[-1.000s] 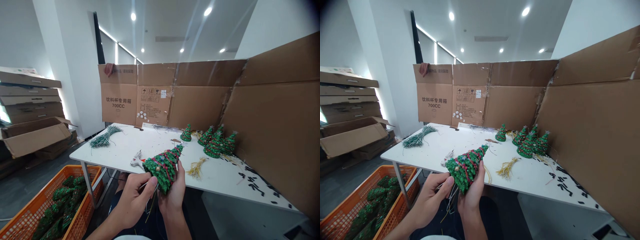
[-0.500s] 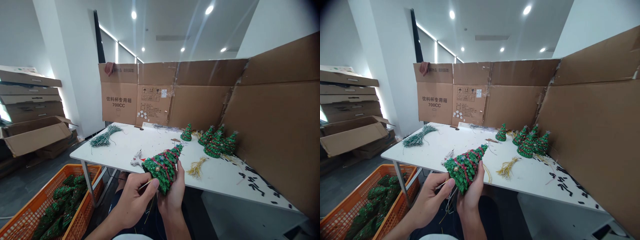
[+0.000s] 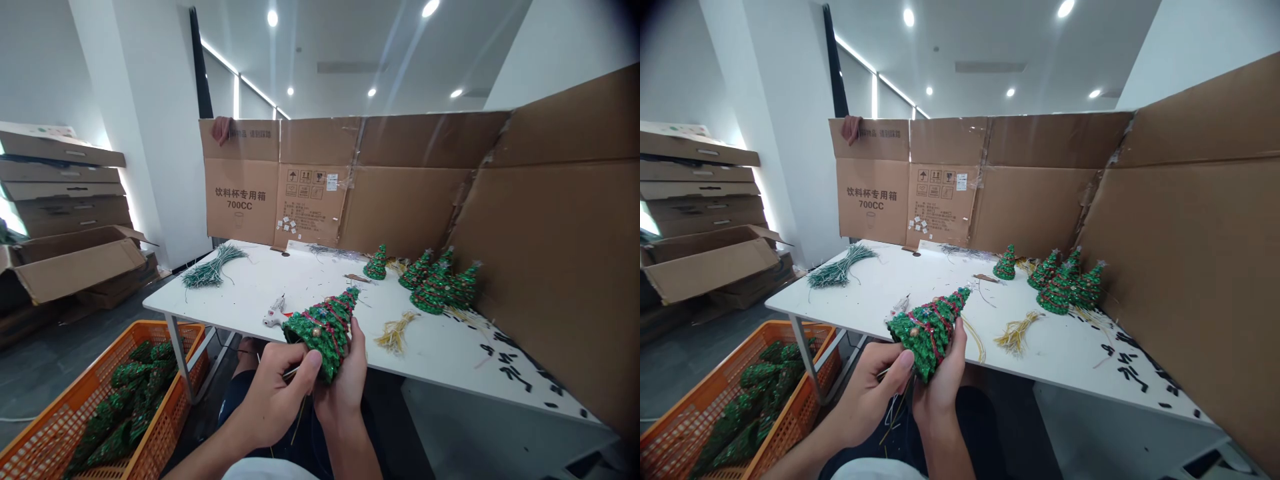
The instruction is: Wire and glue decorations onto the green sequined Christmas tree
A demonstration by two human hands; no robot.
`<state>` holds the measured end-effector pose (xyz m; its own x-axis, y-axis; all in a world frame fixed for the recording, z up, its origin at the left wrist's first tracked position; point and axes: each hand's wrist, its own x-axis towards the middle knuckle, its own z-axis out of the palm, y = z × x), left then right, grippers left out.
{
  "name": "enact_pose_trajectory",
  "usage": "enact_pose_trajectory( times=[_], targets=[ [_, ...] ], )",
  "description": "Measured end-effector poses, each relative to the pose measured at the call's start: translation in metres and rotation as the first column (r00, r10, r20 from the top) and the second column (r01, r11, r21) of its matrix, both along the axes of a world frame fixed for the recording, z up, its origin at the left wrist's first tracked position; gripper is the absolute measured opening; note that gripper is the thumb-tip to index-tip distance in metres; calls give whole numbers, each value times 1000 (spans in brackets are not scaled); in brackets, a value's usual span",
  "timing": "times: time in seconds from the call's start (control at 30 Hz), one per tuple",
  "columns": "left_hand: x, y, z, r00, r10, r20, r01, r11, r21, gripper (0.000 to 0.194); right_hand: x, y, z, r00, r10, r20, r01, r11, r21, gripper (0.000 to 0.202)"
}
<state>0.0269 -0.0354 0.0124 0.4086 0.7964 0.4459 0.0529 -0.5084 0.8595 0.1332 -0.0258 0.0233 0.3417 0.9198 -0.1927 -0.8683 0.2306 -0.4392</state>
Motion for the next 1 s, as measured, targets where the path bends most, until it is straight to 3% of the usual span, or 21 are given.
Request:
enact_pose_trajectory(
  times=[1.0],
  targets=[
    [-3, -1, 4, 998, 12, -55, -11, 1000, 23, 55, 2, 0, 5, 1000, -19, 14, 18, 999, 48, 37]
  ],
)
